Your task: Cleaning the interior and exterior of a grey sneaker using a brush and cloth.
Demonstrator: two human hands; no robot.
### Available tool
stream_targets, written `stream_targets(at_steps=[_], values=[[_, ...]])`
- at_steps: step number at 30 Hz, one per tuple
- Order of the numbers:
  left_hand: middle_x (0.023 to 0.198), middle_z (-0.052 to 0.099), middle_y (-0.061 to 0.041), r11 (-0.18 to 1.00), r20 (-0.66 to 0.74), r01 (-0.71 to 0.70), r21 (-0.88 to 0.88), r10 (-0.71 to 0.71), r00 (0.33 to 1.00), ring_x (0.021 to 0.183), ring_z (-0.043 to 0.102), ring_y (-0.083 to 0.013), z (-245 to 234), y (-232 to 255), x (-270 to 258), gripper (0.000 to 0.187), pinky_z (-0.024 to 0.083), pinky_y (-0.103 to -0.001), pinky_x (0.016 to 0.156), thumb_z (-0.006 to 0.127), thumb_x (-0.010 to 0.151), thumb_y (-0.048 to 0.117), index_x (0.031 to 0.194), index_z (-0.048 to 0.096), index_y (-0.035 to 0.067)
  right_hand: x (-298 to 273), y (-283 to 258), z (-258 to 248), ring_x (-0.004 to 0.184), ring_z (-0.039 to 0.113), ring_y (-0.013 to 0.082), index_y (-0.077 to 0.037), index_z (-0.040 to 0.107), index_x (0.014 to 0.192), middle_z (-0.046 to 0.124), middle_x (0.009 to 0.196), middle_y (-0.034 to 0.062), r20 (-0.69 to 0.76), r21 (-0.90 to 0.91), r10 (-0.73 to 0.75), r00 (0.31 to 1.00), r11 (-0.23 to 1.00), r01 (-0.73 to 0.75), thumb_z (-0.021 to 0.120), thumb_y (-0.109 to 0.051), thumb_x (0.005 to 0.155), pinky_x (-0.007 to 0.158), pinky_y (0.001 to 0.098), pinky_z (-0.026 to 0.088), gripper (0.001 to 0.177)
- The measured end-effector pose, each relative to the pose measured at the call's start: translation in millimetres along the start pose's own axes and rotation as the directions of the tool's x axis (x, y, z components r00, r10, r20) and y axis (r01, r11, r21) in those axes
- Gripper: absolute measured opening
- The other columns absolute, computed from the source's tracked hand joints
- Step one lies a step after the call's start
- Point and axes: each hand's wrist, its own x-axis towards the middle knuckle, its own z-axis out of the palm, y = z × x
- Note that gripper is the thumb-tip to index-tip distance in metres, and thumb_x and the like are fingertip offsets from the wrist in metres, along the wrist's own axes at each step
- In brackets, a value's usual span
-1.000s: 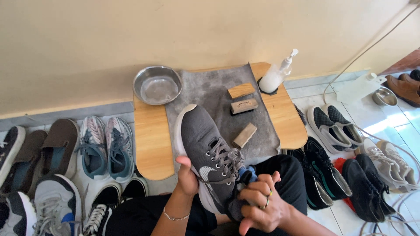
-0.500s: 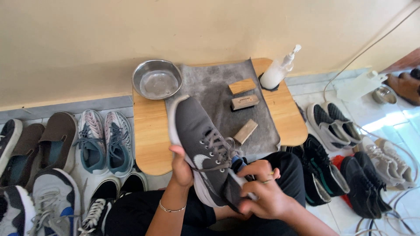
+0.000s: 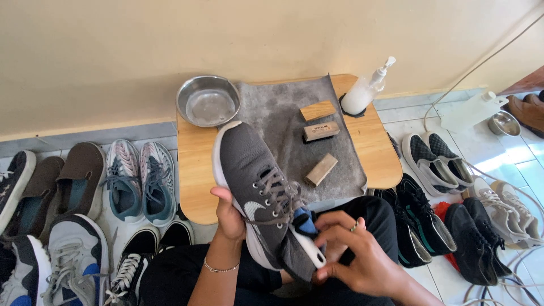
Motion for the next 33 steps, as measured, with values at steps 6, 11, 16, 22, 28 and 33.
stream_targets(at_steps=[6, 11, 16, 22, 28, 33], values=[[0.148, 0.053, -0.019, 0.999, 0.094, 0.031, -0.039, -0.027, 0.995, 0.129, 0.054, -0.0311, -20, -6, 0, 0.095, 0.039, -0.048, 0.111, 0.041, 0.089, 0.072, 0.150, 0.043, -0.001, 6, 29, 18, 0.107, 0.068, 0.0237, -0.008, 0.076, 0.085, 0.069, 0.118, 0.0072, -0.084, 0.071, -0.084, 0.993, 0.993, 0.090, 0.090, -0.005, 0.055, 0.090, 0.0372, 0.052, 0.033], [0.147, 0.054, -0.018, 0.999, 0.087, 0.031, -0.016, -0.029, 0.996, 0.127, 0.055, -0.0301, -18, -10, 0, 0.096, 0.040, -0.046, 0.110, 0.036, 0.089, 0.074, 0.149, 0.044, -0.001, 5, 31, 34, 0.093, 0.068, 0.0210, -0.002, 0.078, 0.082, 0.069, 0.118, 0.0108, -0.208, 0.116, -0.157, 0.965, 0.976, 0.184, 0.085, 0.003, 0.059, 0.080, 0.0331, 0.057, 0.025], [0.155, 0.046, -0.017, 0.995, 0.190, 0.081, 0.055, -0.091, 0.978, 0.137, 0.048, -0.0315, -34, -25, 0, 0.101, 0.034, -0.048, 0.116, 0.044, 0.086, 0.076, 0.153, 0.037, 0.000, 3, 55, 48, 0.096, 0.067, 0.0206, -0.002, 0.077, 0.083, 0.067, 0.116, 0.0113, -0.249, 0.111, -0.144, 0.958, 0.978, 0.176, 0.076, 0.007, 0.065, 0.080, 0.0320, 0.055, 0.021], [0.154, 0.047, -0.015, 0.999, 0.102, 0.051, -0.005, -0.050, 0.994, 0.136, 0.049, -0.0289, -21, -21, 3, 0.091, 0.034, -0.043, 0.115, 0.037, 0.093, 0.069, 0.151, 0.043, -0.001, 14, 34, 50, 0.093, 0.067, 0.0235, -0.008, 0.073, 0.071, 0.068, 0.105, 0.0090, -0.383, -0.029, -0.312, 0.870, 0.945, 0.326, 0.083, -0.003, 0.061, 0.082, 0.0340, 0.053, 0.015], [0.151, 0.052, -0.016, 0.989, -0.017, 0.135, 0.068, -0.134, 0.991, 0.131, 0.054, -0.0289, -19, -21, 3, 0.095, 0.039, -0.043, 0.111, 0.034, 0.087, 0.072, 0.150, 0.045, 0.001, 16, 43, 60, 0.089, 0.058, 0.0193, -0.009, 0.075, 0.068, 0.064, 0.104, 0.0063, -0.409, -0.015, -0.262, 0.874, 0.960, 0.280, 0.086, -0.006, 0.061, 0.079, 0.0307, 0.050, 0.013], [0.156, 0.045, -0.020, 0.987, 0.036, 0.068, 0.148, -0.074, 0.997, 0.137, 0.047, -0.0330, 0, -9, 5, 0.097, 0.034, -0.048, 0.115, 0.034, 0.088, 0.072, 0.153, 0.037, 0.000, 19, 49, 68, 0.093, 0.052, 0.0181, -0.010, 0.078, 0.073, 0.053, 0.110, 0.0047, -0.439, -0.001, -0.260, 0.860, 0.957, 0.289, 0.084, -0.003, 0.065, 0.082, 0.0295, 0.047, 0.013]])
